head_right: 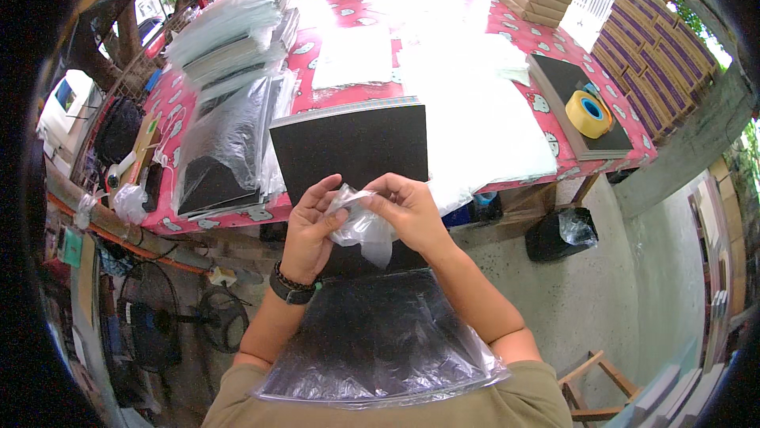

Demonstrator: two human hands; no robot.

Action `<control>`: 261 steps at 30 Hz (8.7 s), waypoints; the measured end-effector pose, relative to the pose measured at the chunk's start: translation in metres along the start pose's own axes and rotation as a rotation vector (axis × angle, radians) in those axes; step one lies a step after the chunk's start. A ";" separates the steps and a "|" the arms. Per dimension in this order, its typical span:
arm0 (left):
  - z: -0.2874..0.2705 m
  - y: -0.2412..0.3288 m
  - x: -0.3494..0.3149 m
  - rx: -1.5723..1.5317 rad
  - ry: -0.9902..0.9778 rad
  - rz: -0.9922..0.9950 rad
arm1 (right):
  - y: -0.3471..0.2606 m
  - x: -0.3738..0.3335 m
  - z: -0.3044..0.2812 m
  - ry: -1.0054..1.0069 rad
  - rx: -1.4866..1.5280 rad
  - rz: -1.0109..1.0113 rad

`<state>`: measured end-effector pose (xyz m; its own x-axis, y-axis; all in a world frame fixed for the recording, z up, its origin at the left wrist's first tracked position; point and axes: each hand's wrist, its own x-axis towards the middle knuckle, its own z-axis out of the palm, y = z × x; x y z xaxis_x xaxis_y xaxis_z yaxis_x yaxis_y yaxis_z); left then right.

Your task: The person places items into plastic bags and seals them. The person picks up items, slides them into clear plastic sleeves, and then stacks the packaged items.

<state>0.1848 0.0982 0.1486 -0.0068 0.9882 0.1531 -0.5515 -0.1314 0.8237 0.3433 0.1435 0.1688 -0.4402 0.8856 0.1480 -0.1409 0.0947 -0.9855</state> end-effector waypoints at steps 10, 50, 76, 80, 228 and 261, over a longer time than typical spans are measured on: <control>-0.020 -0.010 0.002 0.020 -0.093 -0.073 | 0.000 -0.006 0.015 -0.004 -0.509 -0.328; -0.081 0.032 -0.024 -0.460 -0.607 0.300 | 0.044 -0.029 -0.064 -0.573 0.814 0.067; -0.091 0.067 0.081 1.432 0.226 0.495 | 0.025 0.078 -0.094 0.418 -0.824 -0.307; -0.092 0.059 0.068 1.756 0.302 0.591 | 0.017 0.058 -0.087 0.367 -1.104 -0.514; -0.001 0.010 0.009 -0.294 -0.268 -0.101 | 0.016 0.011 -0.012 0.006 -0.042 -0.098; -0.059 0.031 -0.044 -0.556 -0.060 -0.189 | 0.012 -0.041 -0.051 -0.751 0.428 -0.093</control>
<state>0.1186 0.0557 0.1348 0.1726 0.9821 0.0752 -0.8933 0.1239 0.4321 0.4051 0.1311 0.1468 -0.8579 0.3338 0.3906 -0.4601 -0.1610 -0.8731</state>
